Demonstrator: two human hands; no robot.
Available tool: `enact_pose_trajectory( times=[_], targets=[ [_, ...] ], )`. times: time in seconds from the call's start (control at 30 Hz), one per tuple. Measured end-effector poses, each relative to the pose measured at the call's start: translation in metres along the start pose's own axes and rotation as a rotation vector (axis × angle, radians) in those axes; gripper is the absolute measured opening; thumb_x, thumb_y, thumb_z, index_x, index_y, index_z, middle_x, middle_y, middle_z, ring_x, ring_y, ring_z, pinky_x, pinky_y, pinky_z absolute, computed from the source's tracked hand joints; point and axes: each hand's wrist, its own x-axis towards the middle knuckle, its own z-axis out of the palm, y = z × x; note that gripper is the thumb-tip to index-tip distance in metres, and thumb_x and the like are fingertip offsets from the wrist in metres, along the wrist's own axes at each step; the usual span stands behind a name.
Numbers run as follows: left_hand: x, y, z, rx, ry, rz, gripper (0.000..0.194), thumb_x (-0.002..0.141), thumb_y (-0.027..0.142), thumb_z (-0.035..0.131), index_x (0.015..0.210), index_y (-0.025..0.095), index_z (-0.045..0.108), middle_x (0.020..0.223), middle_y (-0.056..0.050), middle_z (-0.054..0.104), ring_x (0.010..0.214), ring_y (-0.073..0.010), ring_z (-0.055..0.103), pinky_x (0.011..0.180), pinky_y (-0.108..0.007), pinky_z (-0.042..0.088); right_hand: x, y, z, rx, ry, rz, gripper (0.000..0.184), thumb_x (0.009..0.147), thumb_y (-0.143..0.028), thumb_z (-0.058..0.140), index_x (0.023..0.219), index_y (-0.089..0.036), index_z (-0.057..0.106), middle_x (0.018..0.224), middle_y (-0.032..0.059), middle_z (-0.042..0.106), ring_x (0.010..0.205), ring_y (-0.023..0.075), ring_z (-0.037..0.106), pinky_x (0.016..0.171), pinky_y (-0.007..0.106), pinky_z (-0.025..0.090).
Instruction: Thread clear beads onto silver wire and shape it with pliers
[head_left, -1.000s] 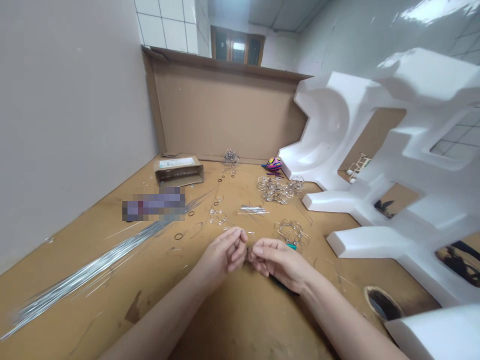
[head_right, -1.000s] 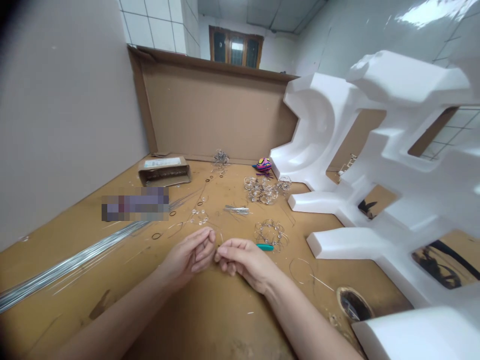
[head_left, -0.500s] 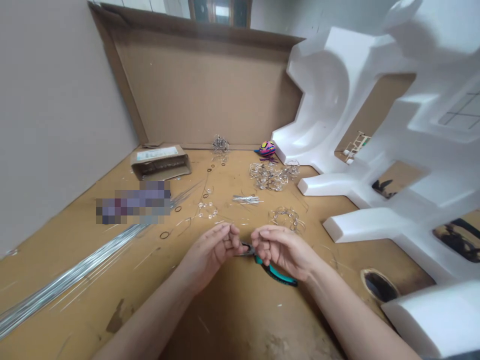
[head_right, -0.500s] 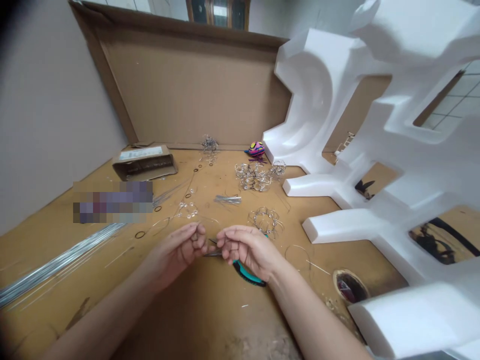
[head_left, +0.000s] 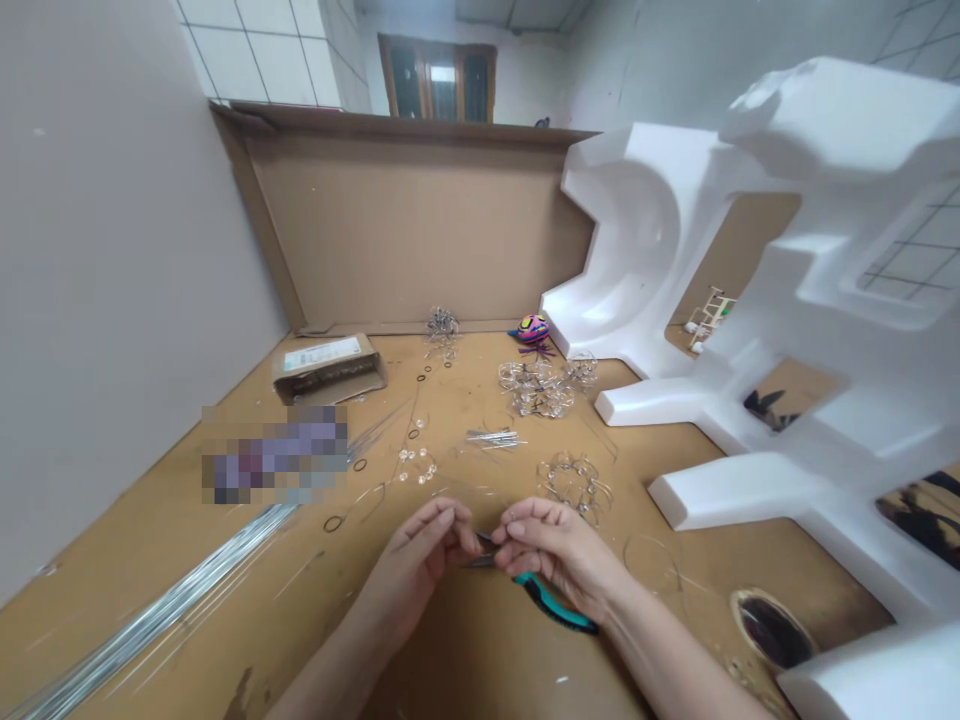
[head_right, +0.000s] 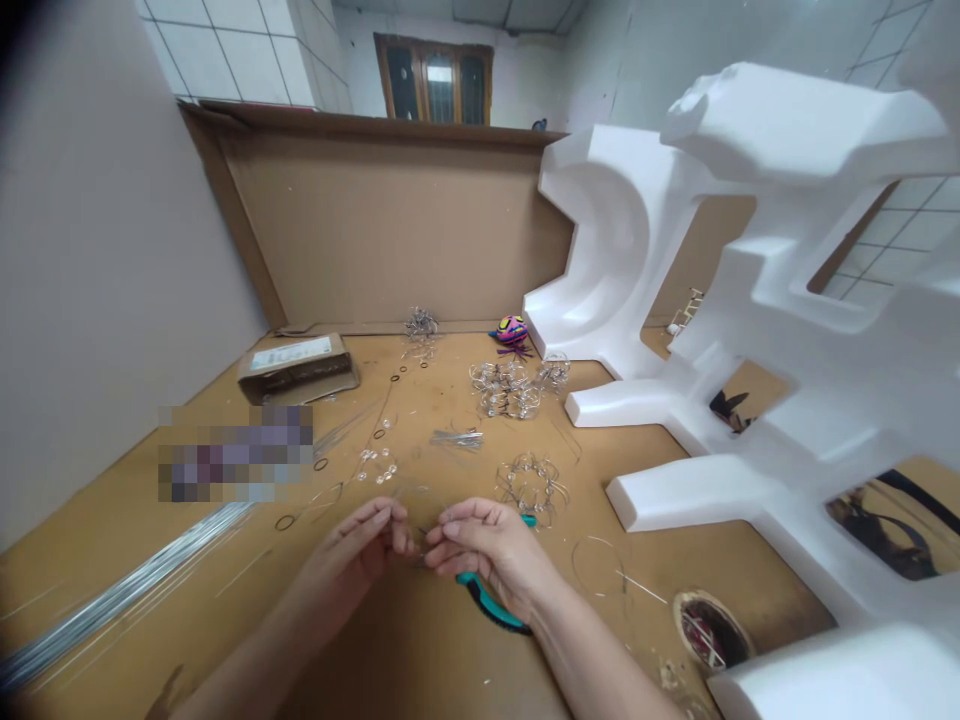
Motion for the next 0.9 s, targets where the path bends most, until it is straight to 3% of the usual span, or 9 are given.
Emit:
enact_pose_trajectory(
  times=[0.23,0.37,0.5,0.57,0.63,0.7,0.73,0.8,0.9],
  targets=[
    [-0.002,0.006,0.004,0.114,0.003,-0.014,0.016,0.080,0.029,0.054,0.074,0.016,0.060,0.054,0.001,0.053,0.058,-0.0116,0.051,0.064,-0.025,0.040,-0.003,0.000,0.002,-0.045,-0.086,-0.007,0.023,0.065,-0.022,0.072,0.081,-0.008,0.063,0.073,0.0087,0.068,0.059,0.0163,0.066,0.054,0.024,0.050],
    [-0.004,0.005,0.005,0.182,0.010,-0.060,0.021,0.081,0.034,0.053,0.072,0.016,0.058,0.042,0.006,0.040,0.044,-0.0073,0.038,0.052,-0.021,0.033,-0.003,0.005,0.003,-0.119,-0.089,0.024,0.025,0.063,-0.021,0.072,0.083,-0.009,0.062,0.069,0.0071,0.068,0.056,0.0169,0.066,0.053,0.025,0.049],
    [-0.006,0.006,0.007,0.225,0.002,-0.067,0.024,0.082,0.036,0.051,0.071,0.016,0.057,0.042,0.006,0.039,0.041,-0.0048,0.029,0.045,-0.019,0.024,-0.003,0.006,0.004,-0.246,-0.144,0.053,0.031,0.064,-0.023,0.070,0.090,-0.010,0.061,0.077,0.0077,0.067,0.062,0.0173,0.065,0.059,0.030,0.050],
    [-0.005,0.007,0.007,0.210,0.021,-0.064,0.022,0.081,0.035,0.053,0.070,0.015,0.056,0.045,0.006,0.040,0.042,-0.0040,0.028,0.045,-0.018,0.021,-0.006,0.002,0.004,-0.451,-0.105,-0.026,0.037,0.067,-0.025,0.066,0.101,-0.013,0.059,0.080,0.0070,0.067,0.069,0.0181,0.065,0.065,0.033,0.050],
    [-0.004,0.008,0.006,0.170,0.033,-0.051,0.022,0.080,0.034,0.053,0.070,0.015,0.055,0.045,0.007,0.038,0.042,-0.0035,0.024,0.043,-0.018,0.018,-0.014,-0.004,0.001,-0.798,0.047,-0.198,0.037,0.073,-0.027,0.059,0.109,-0.017,0.056,0.085,0.0075,0.066,0.079,0.0193,0.062,0.073,0.036,0.048],
    [-0.003,0.009,0.005,0.137,0.016,-0.037,0.022,0.081,0.035,0.052,0.071,0.015,0.054,0.044,0.007,0.037,0.040,-0.0032,0.020,0.041,-0.019,0.014,-0.027,-0.008,-0.003,-1.219,0.182,-0.379,0.034,0.077,-0.027,0.053,0.110,-0.020,0.057,0.106,0.0103,0.061,0.101,0.0216,0.054,0.089,0.040,0.041],
    [-0.003,0.009,0.005,0.124,0.002,-0.032,0.022,0.081,0.035,0.051,0.072,0.015,0.054,0.043,0.007,0.037,0.038,-0.0031,0.018,0.040,-0.019,0.012,-0.035,-0.009,-0.006,-1.403,0.179,-0.426,0.037,0.076,-0.029,0.052,0.112,-0.021,0.056,0.114,0.0101,0.058,0.109,0.0231,0.049,0.094,0.042,0.035],
    [-0.004,0.009,0.004,0.100,-0.024,-0.029,0.022,0.082,0.034,0.051,0.072,0.015,0.054,0.042,0.008,0.036,0.037,-0.0028,0.015,0.039,-0.019,0.010,-0.049,-0.009,-0.013,-1.692,0.126,-0.393,0.053,0.071,-0.035,0.056,0.122,-0.022,0.049,0.127,0.0100,0.048,0.122,0.0271,0.035,0.100,0.046,0.028],
    [-0.005,0.009,0.006,0.056,-0.050,-0.036,0.022,0.082,0.034,0.051,0.072,0.014,0.054,0.043,0.008,0.038,0.036,-0.0018,0.014,0.038,-0.019,0.008,-0.060,-0.006,-0.019,-1.955,0.101,-0.260,0.074,0.064,-0.034,0.058,0.133,-0.019,0.036,0.139,0.0112,0.034,0.129,0.0308,0.019,0.101,0.048,0.023]
  ],
)
